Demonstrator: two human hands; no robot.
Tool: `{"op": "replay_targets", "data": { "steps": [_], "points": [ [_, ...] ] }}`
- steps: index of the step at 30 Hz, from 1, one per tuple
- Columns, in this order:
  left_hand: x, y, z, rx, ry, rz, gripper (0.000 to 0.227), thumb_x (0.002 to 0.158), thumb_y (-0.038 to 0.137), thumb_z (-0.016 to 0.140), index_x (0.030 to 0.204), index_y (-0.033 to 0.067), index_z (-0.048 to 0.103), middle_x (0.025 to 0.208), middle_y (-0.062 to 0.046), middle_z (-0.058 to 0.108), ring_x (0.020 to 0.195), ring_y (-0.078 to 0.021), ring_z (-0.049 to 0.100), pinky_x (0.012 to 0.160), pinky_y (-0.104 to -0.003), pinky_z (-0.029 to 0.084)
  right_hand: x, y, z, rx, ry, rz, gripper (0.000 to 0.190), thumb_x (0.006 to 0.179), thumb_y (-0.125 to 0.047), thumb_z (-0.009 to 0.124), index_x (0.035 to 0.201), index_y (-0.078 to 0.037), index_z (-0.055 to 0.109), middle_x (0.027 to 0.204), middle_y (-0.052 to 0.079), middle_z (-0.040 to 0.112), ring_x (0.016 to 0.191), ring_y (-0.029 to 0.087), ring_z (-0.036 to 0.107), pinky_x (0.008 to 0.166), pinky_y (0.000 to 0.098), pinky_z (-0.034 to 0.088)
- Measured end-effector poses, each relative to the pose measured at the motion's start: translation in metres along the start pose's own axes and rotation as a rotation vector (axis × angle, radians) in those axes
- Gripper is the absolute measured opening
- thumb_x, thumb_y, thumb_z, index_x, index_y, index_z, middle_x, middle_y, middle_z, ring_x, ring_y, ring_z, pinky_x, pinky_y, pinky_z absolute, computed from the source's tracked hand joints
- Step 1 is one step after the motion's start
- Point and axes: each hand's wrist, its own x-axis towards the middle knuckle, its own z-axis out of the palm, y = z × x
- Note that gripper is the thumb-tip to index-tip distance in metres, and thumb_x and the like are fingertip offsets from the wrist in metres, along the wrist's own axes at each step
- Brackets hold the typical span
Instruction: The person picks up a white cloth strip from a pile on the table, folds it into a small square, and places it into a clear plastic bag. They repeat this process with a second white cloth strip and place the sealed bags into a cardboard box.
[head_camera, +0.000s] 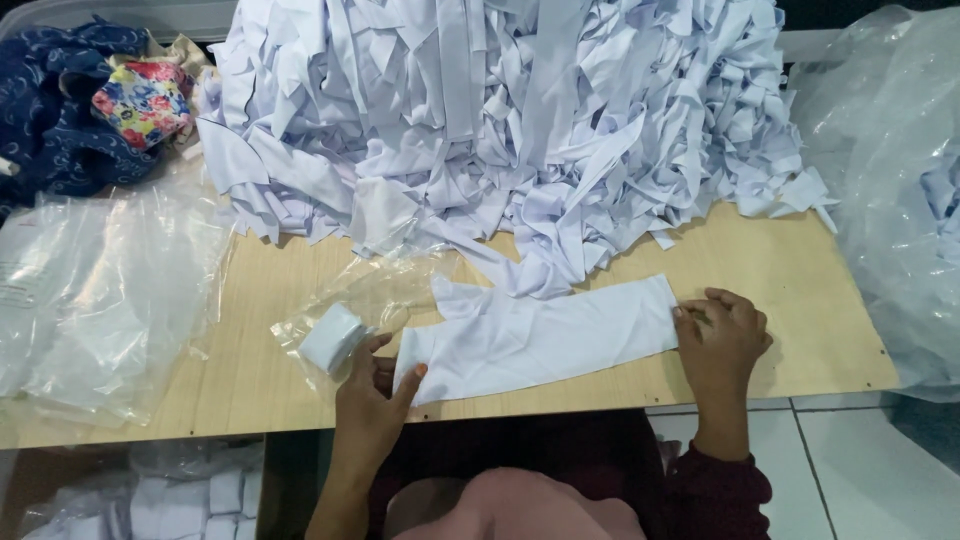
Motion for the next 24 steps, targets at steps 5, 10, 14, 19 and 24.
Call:
{"op": "replay_targets", "data": {
  "steps": [5,10,14,19,24],
  "points": [
    [0.009,-0.013,0.003,-0.063,0.024,0.054,0.041,0.092,0.024,0.062,0.132,0.0205,0.062,0.086,-0.001,0.067,0.076,-0.0140,0.059,0.070,-0.031,0.049,-0.004,-0.024,-0.026,0.352,0.051,0.091,0.015,0.102,-0.013,0.058,0.104,-0.004,0.070,0.105,0.009,0.076,0.097,0.022,0.070,0.100,0.0394,0.046],
    [0.010,-0.004,-0.006,-0.070,-0.061,-0.010,0.048,0.092,0.021,0.050,0.140,0.0219,0.056,0.113,-0.003,0.071,0.102,-0.0177,0.066,0.087,-0.033,0.051,-0.003,0.009,0.009,-0.120,0.008,-0.102,0.043,0.089,-0.055,0.070,0.115,-0.021,0.077,0.125,0.003,0.062,0.121,0.029,0.052,0.094,0.0480,0.036],
    [0.011,-0.005,0.003,0.003,-0.058,0.068,0.062,0.087,0.024,0.070,0.146,0.0224,0.051,0.092,-0.002,0.066,0.086,-0.0165,0.063,0.078,-0.032,0.051,-0.002,-0.019,-0.021,0.241,-0.099,0.100,0.024,0.094,-0.033,0.069,0.107,-0.013,0.074,0.113,-0.001,0.066,0.109,0.020,0.055,0.091,0.0409,0.039],
    [0.013,-0.013,0.003,-0.060,-0.131,0.058,0.059,0.087,0.019,0.073,0.144,0.0247,0.059,0.090,0.000,0.064,0.081,-0.0137,0.059,0.074,-0.029,0.048,-0.007,-0.025,-0.038,0.641,-0.034,0.258,0.019,0.101,-0.014,0.070,0.116,-0.008,0.061,0.102,0.003,0.067,0.092,0.014,0.061,0.080,0.0285,0.051],
    [0.011,-0.004,0.011,0.078,-0.166,0.053,0.061,0.087,0.044,0.062,0.144,0.0211,0.054,0.115,-0.005,0.068,0.107,-0.0198,0.064,0.096,-0.035,0.051,0.000,-0.028,-0.042,0.729,-0.115,0.292,0.037,0.094,-0.003,0.069,0.130,-0.009,0.063,0.102,0.005,0.065,0.095,0.013,0.061,0.088,0.0265,0.050]
  ]
}}
